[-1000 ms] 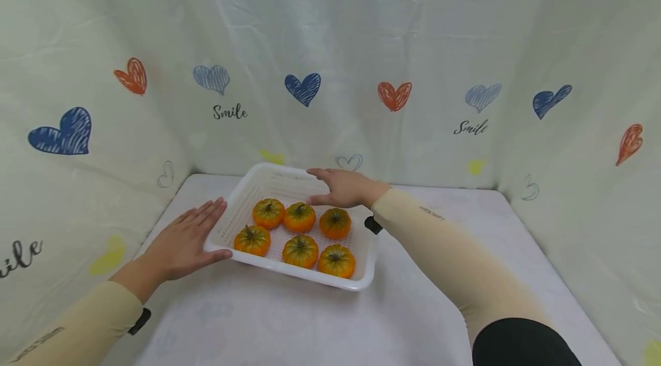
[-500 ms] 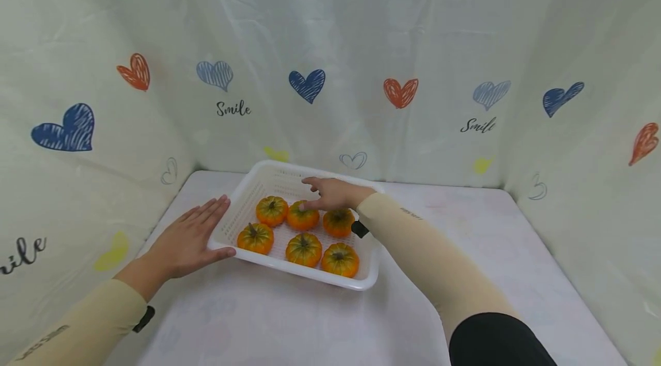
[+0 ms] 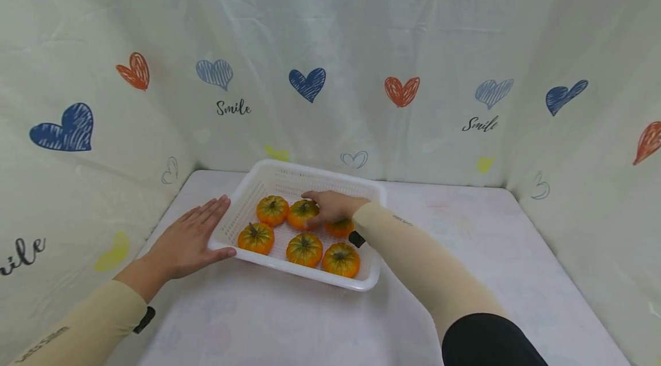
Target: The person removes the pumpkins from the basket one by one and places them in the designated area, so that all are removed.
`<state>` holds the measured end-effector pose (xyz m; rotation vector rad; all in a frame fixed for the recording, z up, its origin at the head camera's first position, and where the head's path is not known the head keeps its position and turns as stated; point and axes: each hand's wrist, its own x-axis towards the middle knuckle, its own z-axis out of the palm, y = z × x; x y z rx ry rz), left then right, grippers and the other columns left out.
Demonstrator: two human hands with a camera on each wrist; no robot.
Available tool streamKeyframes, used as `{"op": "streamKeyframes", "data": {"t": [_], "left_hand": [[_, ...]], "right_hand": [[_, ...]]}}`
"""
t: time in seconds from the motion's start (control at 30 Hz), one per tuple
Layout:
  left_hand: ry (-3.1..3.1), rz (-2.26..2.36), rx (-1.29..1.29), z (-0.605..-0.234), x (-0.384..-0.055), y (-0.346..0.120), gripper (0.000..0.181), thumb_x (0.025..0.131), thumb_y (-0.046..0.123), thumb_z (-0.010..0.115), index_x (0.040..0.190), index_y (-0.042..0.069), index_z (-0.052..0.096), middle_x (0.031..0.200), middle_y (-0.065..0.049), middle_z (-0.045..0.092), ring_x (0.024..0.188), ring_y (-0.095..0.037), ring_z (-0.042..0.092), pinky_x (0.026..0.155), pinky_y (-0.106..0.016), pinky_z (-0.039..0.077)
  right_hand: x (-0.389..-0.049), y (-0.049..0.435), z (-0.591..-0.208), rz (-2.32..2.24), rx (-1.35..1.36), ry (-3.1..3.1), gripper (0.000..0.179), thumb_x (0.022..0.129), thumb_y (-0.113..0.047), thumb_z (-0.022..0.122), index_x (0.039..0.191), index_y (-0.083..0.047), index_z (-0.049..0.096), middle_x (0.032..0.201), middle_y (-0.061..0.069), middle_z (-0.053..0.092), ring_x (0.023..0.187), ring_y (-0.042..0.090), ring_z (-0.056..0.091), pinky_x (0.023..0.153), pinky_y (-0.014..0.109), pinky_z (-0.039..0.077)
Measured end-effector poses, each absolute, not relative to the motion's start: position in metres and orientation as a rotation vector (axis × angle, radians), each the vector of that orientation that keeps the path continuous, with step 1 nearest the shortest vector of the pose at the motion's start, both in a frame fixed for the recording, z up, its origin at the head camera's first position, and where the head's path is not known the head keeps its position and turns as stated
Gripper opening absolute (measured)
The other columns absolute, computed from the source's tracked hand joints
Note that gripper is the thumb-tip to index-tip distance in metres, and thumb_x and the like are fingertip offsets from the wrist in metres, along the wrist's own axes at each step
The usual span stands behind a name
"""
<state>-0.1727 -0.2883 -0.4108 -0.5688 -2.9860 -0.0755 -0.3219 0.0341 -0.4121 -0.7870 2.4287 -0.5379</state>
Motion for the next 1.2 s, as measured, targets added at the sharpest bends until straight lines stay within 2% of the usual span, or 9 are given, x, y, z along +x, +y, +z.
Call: {"op": "streamKeyframes", "data": {"t": [0.53, 0.8, 1.07, 1.2], "left_hand": [[-2.997, -0.091, -0.557, -0.408, -0.172, -0.287, 0.11, 0.085, 0.073, 0.056, 0.158, 0.0, 0.018, 0.16, -0.022, 0.025, 0.145, -0.041, 0.023, 0.116, -0.056, 0.021], [-2.985, -0.094, -0.563, -0.408, -0.171, -0.285, 0.109, 0.086, 0.072, 0.056, 0.157, -0.001, 0.019, 0.16, -0.022, 0.026, 0.145, -0.041, 0.024, 0.116, -0.056, 0.022], [-2.958, -0.084, -0.58, -0.408, -0.17, -0.286, 0.108, 0.086, 0.072, 0.057, 0.157, -0.001, 0.021, 0.159, -0.022, 0.028, 0.144, -0.041, 0.027, 0.115, -0.056, 0.025], [-2.972, -0.083, -0.572, -0.408, -0.169, -0.287, 0.108, 0.086, 0.072, 0.056, 0.157, -0.001, 0.02, 0.159, -0.022, 0.028, 0.144, -0.041, 0.026, 0.115, -0.056, 0.023]], "right_hand": [[-0.323, 0.031, -0.42, -0.485, -0.861, 2.485, 0.078, 0.086, -0.04, 0.079, 0.153, -0.031, 0.04, 0.144, -0.002, 0.052, 0.13, 0.019, 0.047, 0.114, 0.042, 0.032], [-0.325, 0.029, -0.419, -0.46, -0.922, 2.549, 0.074, 0.084, -0.036, 0.081, 0.148, -0.03, 0.046, 0.133, 0.002, 0.056, 0.119, 0.02, 0.052, 0.11, 0.041, 0.038], [-0.331, 0.03, -0.414, -0.605, -0.992, 2.562, 0.075, 0.083, -0.033, 0.082, 0.148, -0.022, 0.046, 0.141, 0.001, 0.055, 0.124, 0.017, 0.051, 0.111, 0.037, 0.036], [-0.328, 0.033, -0.401, -0.673, -0.995, 2.555, 0.078, 0.084, -0.034, 0.081, 0.151, -0.023, 0.043, 0.145, 0.004, 0.05, 0.126, 0.018, 0.049, 0.111, 0.037, 0.035]]}}
